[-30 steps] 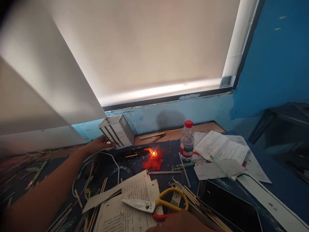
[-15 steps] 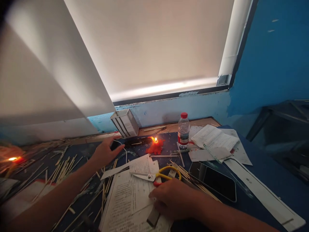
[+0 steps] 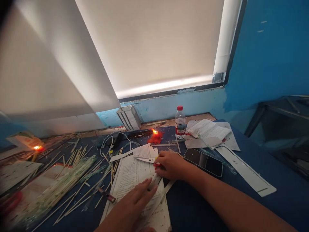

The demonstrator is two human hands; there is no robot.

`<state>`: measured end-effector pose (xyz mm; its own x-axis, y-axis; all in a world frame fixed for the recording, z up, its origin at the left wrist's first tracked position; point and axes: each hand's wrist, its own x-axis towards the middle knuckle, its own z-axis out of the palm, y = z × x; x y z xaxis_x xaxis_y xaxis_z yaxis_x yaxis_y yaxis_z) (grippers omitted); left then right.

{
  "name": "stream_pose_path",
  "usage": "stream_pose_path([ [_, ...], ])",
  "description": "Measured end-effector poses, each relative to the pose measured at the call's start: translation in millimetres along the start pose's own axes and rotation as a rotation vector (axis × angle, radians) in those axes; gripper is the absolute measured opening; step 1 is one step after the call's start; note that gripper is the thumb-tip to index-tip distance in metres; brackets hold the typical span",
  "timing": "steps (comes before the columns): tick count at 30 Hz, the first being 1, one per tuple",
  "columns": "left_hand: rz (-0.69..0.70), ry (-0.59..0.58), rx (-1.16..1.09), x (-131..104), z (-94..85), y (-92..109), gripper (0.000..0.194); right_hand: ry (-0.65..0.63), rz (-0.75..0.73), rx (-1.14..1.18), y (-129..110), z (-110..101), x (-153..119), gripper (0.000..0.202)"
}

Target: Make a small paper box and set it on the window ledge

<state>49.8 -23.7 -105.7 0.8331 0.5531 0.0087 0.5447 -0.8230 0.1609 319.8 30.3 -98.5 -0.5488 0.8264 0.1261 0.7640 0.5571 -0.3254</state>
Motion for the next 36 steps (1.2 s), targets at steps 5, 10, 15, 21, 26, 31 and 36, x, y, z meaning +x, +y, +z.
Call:
stream_pose_path([
  [5, 0.113, -0.04, 0.16, 12.7, 4.4, 1.5, 0.067, 0.044, 0.099, -0.031, -4.8, -0.3, -1.7, 0.034],
  [10, 0.196, 0.054, 0.291, 10.0, 16.4, -15.2, 0.053, 0.081, 0.233, 0.019, -11.7, 6.7, -1.8, 0.04],
  [15, 0.261, 0.111, 0.338, 14.3, 15.2, -25.4, 0.049, 0.1, 0.36, 0.194, -17.5, 8.9, -1.3, 0.047],
  [21, 0.186, 0.052, 0.355, 26.2, 5.6, -30.4, 0.062, 0.153, 0.43, 0.492, -20.7, -17.5, -7.9, 0.044],
  [26, -0.006, -0.145, 0.249, 47.9, -2.1, -32.4, 0.058, 0.235, 0.455, 0.622, -19.4, -27.5, -7.2, 0.054],
  [31, -0.02, -0.174, 0.303, 56.7, -7.2, -32.6, 0.068, 0.283, 0.494, 0.659, -10.9, -21.3, -2.6, 0.056],
  [36, -0.051, -0.132, 0.26, 52.4, -8.8, -36.4, 0.079, 0.306, 0.511, 0.656, 2.8, -20.2, -2.6, 0.061],
])
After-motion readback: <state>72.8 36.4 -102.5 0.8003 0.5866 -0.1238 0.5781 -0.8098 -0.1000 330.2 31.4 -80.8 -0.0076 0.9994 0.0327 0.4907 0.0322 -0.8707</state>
